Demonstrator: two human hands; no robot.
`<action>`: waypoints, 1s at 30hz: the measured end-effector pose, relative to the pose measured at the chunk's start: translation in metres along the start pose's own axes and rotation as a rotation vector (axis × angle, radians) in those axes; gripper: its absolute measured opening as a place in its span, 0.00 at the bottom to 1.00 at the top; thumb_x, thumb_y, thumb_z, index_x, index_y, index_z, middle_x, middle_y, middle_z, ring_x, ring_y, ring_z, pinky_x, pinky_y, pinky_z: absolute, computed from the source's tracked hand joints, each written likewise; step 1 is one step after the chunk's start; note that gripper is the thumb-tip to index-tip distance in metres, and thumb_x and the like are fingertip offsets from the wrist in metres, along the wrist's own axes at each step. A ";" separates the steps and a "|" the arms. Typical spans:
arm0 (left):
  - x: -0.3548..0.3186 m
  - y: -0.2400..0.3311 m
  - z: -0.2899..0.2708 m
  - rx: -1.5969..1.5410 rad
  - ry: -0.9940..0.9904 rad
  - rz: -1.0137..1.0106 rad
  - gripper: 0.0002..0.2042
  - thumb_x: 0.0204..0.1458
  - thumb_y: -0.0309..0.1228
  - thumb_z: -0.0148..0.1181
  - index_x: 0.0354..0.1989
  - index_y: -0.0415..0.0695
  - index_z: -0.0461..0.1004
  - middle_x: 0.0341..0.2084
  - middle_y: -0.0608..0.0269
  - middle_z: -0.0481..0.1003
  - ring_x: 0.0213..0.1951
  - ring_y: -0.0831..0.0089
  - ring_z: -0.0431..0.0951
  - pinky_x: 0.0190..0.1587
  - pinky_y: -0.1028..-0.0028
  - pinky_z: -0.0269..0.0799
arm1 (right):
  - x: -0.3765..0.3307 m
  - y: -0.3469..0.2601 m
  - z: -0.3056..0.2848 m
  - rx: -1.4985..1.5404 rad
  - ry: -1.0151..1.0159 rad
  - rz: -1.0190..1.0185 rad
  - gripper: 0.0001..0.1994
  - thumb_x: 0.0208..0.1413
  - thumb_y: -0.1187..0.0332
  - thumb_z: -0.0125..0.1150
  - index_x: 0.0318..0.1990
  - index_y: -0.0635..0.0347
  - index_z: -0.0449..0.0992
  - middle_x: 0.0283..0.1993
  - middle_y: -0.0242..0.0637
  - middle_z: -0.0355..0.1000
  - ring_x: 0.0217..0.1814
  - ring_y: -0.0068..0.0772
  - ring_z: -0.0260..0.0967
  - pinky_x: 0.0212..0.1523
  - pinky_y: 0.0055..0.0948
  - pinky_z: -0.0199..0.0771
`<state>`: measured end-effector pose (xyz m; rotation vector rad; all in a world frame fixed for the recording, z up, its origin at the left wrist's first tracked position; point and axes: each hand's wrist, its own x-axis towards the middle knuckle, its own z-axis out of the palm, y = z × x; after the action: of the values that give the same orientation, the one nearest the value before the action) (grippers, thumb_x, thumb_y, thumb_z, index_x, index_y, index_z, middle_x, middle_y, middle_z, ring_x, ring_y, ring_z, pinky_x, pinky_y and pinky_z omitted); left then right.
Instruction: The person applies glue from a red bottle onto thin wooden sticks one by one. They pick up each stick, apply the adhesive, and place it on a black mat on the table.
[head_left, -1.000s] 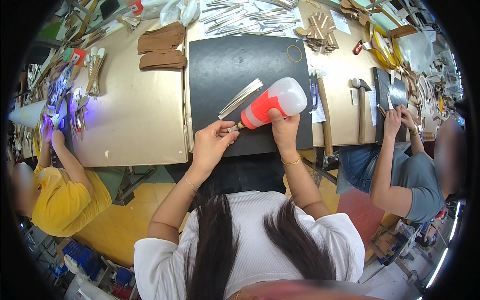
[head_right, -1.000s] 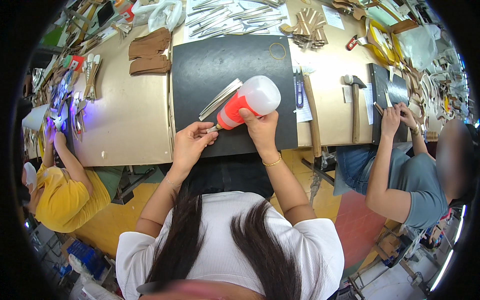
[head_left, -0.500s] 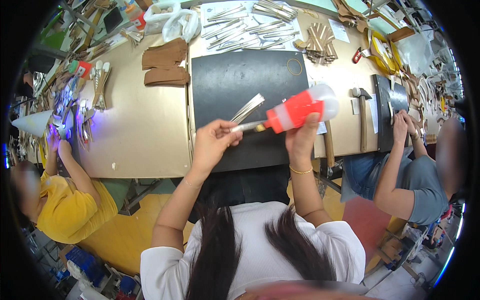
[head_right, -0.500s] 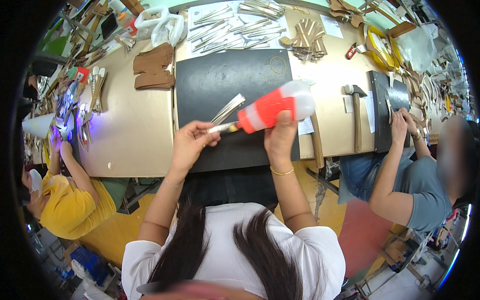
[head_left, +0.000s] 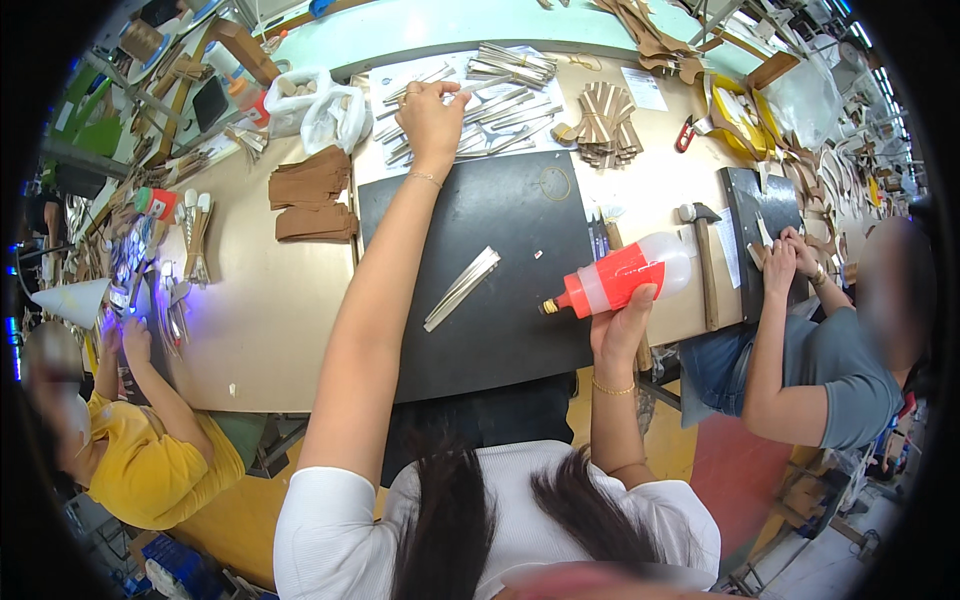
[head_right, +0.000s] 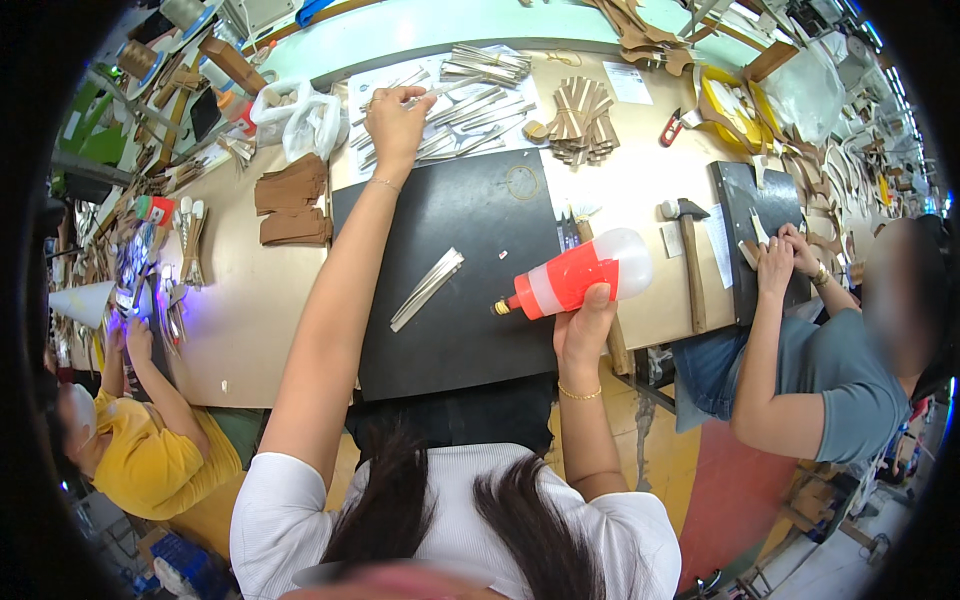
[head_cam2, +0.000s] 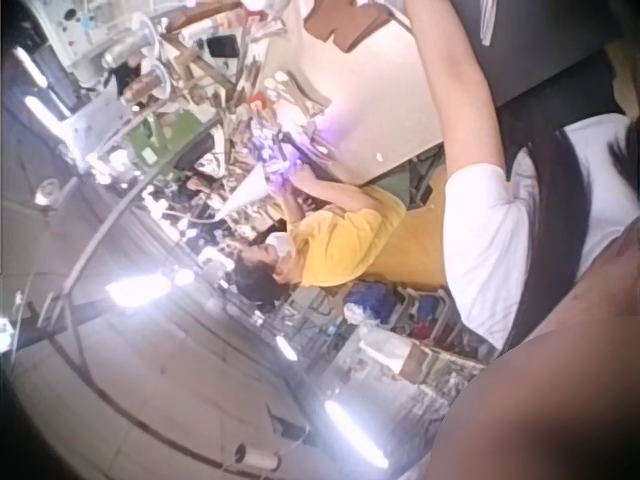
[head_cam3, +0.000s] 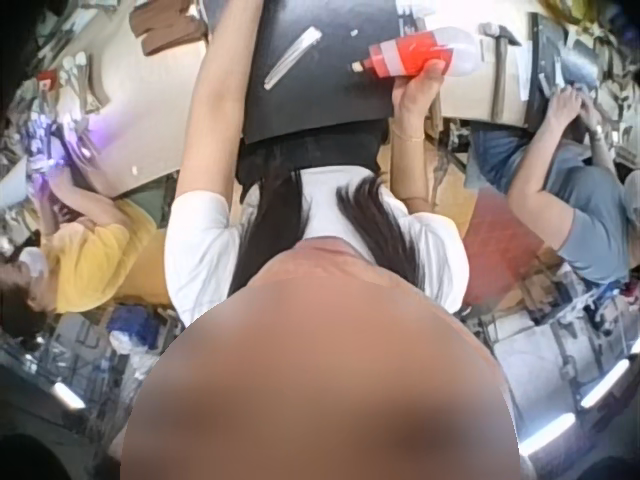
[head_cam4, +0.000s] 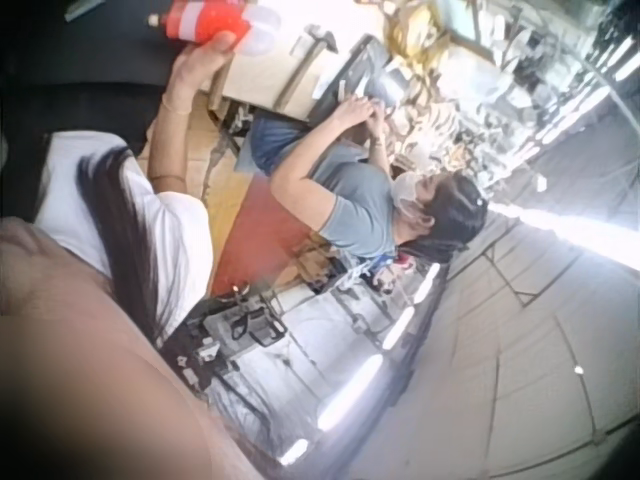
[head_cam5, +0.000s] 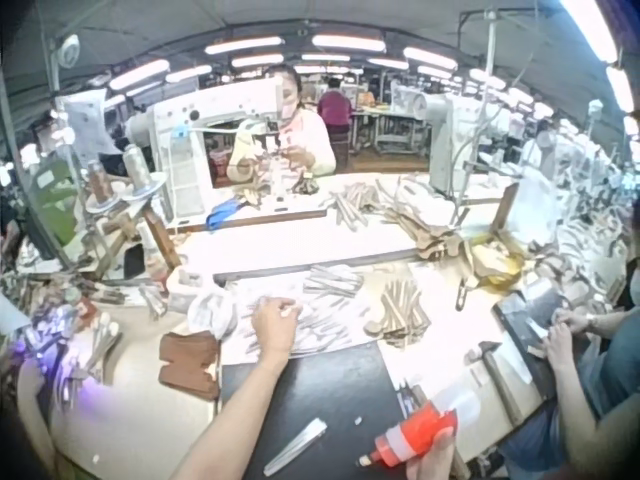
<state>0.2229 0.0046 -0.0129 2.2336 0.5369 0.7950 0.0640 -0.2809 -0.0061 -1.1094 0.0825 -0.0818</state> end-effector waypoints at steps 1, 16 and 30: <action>0.002 -0.002 0.006 0.060 -0.029 -0.022 0.11 0.41 0.39 0.70 0.31 0.47 0.82 0.38 0.60 0.73 0.48 0.59 0.68 0.51 0.59 0.60 | 0.002 -0.001 0.000 0.003 -0.002 -0.013 0.40 0.50 0.35 0.56 0.57 0.63 0.62 0.49 0.41 0.69 0.49 0.37 0.72 0.49 0.43 0.78; -0.185 0.005 -0.173 0.087 -0.624 -0.104 0.12 0.48 0.37 0.66 0.36 0.42 0.79 0.33 0.60 0.73 0.39 0.62 0.72 0.45 0.68 0.62 | 0.009 0.001 0.010 0.030 -0.064 0.026 0.40 0.50 0.35 0.56 0.57 0.62 0.61 0.50 0.40 0.68 0.50 0.36 0.71 0.51 0.45 0.77; -0.169 -0.017 -0.170 0.051 -0.479 -0.143 0.09 0.56 0.30 0.55 0.33 0.36 0.76 0.24 0.45 0.76 0.30 0.51 0.78 0.34 0.60 0.71 | -0.010 -0.012 0.006 -0.008 -0.087 -0.014 0.40 0.51 0.35 0.54 0.58 0.61 0.61 0.51 0.41 0.68 0.51 0.37 0.71 0.52 0.42 0.76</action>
<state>-0.0166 0.0003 0.0072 2.2945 0.4758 0.1597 0.0543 -0.2802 0.0076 -1.1198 -0.0027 -0.0459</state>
